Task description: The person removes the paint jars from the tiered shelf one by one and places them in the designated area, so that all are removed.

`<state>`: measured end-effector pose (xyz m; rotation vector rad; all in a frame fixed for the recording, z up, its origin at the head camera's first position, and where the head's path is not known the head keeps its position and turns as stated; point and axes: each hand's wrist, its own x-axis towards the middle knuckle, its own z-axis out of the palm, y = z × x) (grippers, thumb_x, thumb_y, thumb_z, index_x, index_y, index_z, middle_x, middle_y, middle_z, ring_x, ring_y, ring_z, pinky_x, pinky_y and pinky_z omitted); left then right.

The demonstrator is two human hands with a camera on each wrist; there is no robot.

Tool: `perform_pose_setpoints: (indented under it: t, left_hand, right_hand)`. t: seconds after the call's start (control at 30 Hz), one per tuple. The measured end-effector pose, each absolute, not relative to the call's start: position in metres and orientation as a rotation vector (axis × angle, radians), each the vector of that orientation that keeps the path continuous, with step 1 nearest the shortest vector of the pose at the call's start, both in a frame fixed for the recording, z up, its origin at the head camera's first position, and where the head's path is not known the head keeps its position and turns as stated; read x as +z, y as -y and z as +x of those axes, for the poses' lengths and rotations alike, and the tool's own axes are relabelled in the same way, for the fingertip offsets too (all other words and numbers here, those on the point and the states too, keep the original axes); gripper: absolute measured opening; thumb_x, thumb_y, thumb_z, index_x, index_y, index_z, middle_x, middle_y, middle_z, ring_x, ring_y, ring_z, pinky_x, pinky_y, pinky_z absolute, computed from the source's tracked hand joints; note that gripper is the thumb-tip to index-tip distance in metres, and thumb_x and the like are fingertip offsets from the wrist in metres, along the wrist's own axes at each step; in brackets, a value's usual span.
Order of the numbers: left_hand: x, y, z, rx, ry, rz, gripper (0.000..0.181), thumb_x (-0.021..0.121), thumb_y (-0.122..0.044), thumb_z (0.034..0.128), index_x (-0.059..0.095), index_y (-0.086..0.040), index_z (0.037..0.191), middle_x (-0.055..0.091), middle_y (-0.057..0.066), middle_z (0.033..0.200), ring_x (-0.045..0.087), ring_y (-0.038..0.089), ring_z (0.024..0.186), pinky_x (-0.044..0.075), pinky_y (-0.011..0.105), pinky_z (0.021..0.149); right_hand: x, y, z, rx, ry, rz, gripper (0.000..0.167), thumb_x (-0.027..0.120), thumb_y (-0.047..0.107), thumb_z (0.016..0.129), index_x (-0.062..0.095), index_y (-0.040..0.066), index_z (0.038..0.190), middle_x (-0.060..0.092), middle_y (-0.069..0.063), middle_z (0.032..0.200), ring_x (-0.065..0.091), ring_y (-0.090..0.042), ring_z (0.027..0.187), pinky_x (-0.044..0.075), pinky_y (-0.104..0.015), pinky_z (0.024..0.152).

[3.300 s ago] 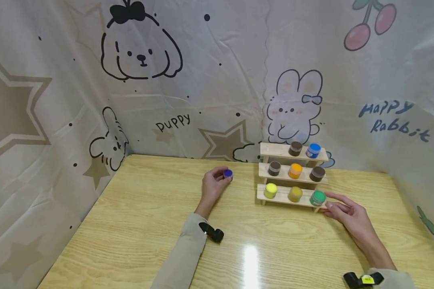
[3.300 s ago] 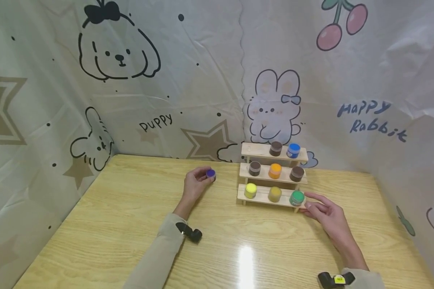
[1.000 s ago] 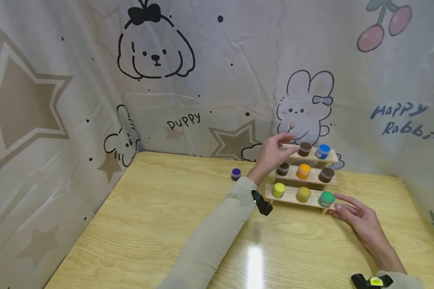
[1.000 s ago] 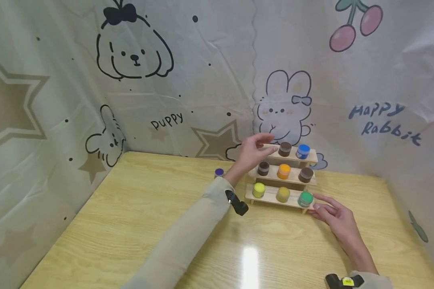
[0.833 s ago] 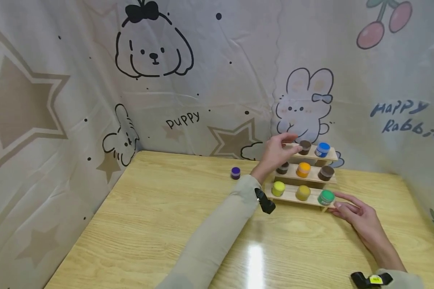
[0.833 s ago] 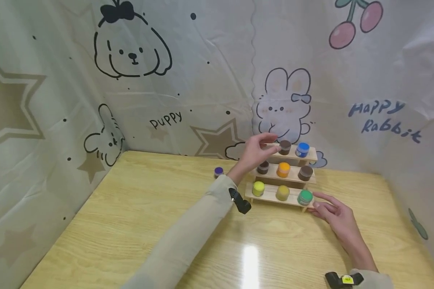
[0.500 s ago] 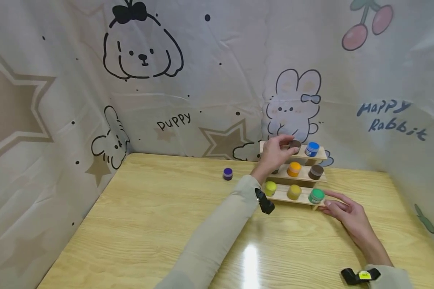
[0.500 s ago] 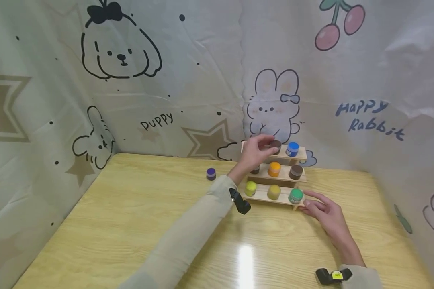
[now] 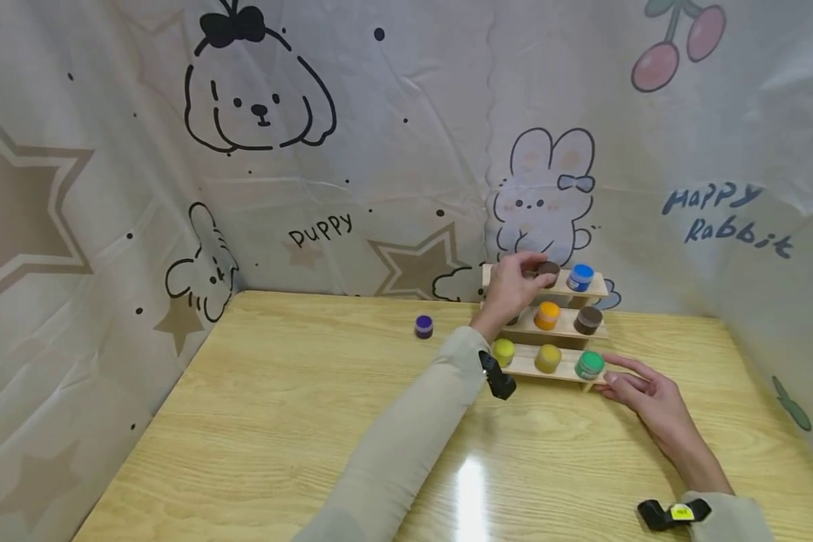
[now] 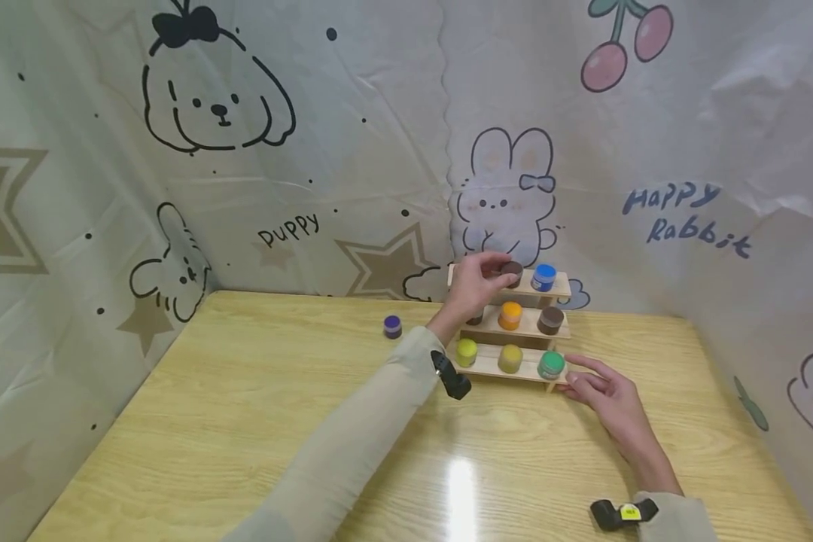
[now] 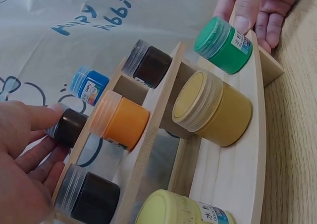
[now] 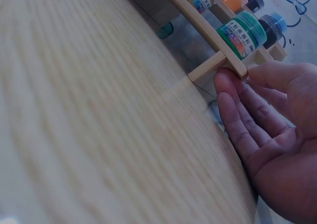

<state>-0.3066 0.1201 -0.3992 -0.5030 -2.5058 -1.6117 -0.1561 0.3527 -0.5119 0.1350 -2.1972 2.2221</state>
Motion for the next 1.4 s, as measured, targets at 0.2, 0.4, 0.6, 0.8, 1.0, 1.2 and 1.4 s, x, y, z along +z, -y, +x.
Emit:
perform_pose_setpoints:
  t: [0.2,0.4,0.6,0.8,1.0,1.2,1.4]
  left_hand:
    - [-0.403,-0.115,-0.306,-1.618,2.529,-0.47,0.033,0.082,-0.015,0.0897,0.074,-0.011,0.121,0.075,-0.002,0.112,0.067,0.007,0.099,0.05,0.013,0.085]
    - [-0.402,-0.112,-0.306,-1.635,2.526,-0.488,0.033,0.082,-0.015,0.0898,0.074,-0.01,0.122,0.075,-0.001,0.113,0.067,0.008,0.099,0.05,0.012,0.084]
    - [-0.401,-0.104,-0.304,-1.659,2.515,-0.514,0.033,0.083,-0.014,0.0889,0.075,-0.01,0.121,0.075,0.002,0.113,0.067,0.011,0.098,0.051,0.012,0.08]
    - [-0.396,-0.093,-0.304,-1.696,2.425,-0.638,0.031,0.081,-0.009,0.0897,0.074,-0.005,0.12,0.073,0.01,0.116,0.07,0.016,0.103,0.051,0.012,0.08]
    - [-0.393,-0.081,-0.3,-1.789,2.356,-0.712,0.031,0.079,-0.007,0.0903,0.072,-0.003,0.12,0.07,0.011,0.118,0.069,0.015,0.108,0.055,0.018,0.089]
    - [-0.394,-0.065,-0.293,-1.848,2.273,-0.739,0.031,0.08,-0.005,0.0893,0.071,-0.001,0.119,0.07,0.012,0.116,0.069,0.013,0.105,0.055,0.021,0.091]
    - [-0.395,-0.047,-0.286,-1.892,2.214,-0.745,0.032,0.079,-0.004,0.0896,0.07,0.001,0.12,0.069,0.012,0.119,0.068,0.013,0.106,0.055,0.028,0.097]
  right_hand:
    - [-0.516,-0.351,-0.156,2.242,2.204,0.13,0.046,0.063,0.008,0.103,0.051,-0.004,0.145,0.075,0.007,0.115,0.074,-0.014,0.097,0.058,-0.029,0.086]
    - [-0.517,-0.348,-0.157,2.216,2.205,0.118,0.045,0.063,0.009,0.103,0.052,-0.004,0.144,0.075,0.007,0.114,0.074,-0.013,0.096,0.059,-0.027,0.084]
    - [-0.515,-0.349,-0.157,2.209,2.215,0.116,0.045,0.064,0.008,0.102,0.053,-0.004,0.144,0.075,0.006,0.113,0.074,-0.013,0.095,0.059,-0.028,0.084]
    - [-0.513,-0.352,-0.158,2.198,2.211,0.148,0.04,0.063,0.007,0.102,0.056,-0.001,0.142,0.076,0.006,0.113,0.074,-0.013,0.095,0.059,-0.028,0.084]
    - [-0.51,-0.354,-0.157,2.22,2.203,0.142,0.04,0.063,0.008,0.102,0.057,0.002,0.142,0.074,0.009,0.118,0.074,-0.013,0.097,0.059,-0.03,0.085]
    - [-0.509,-0.355,-0.157,2.254,2.188,0.147,0.042,0.062,0.006,0.103,0.055,-0.001,0.143,0.074,0.007,0.118,0.074,-0.014,0.098,0.059,-0.03,0.086]
    - [-0.51,-0.355,-0.158,2.256,2.191,0.156,0.043,0.062,0.006,0.102,0.054,-0.001,0.144,0.075,0.006,0.117,0.074,-0.014,0.097,0.059,-0.03,0.085]
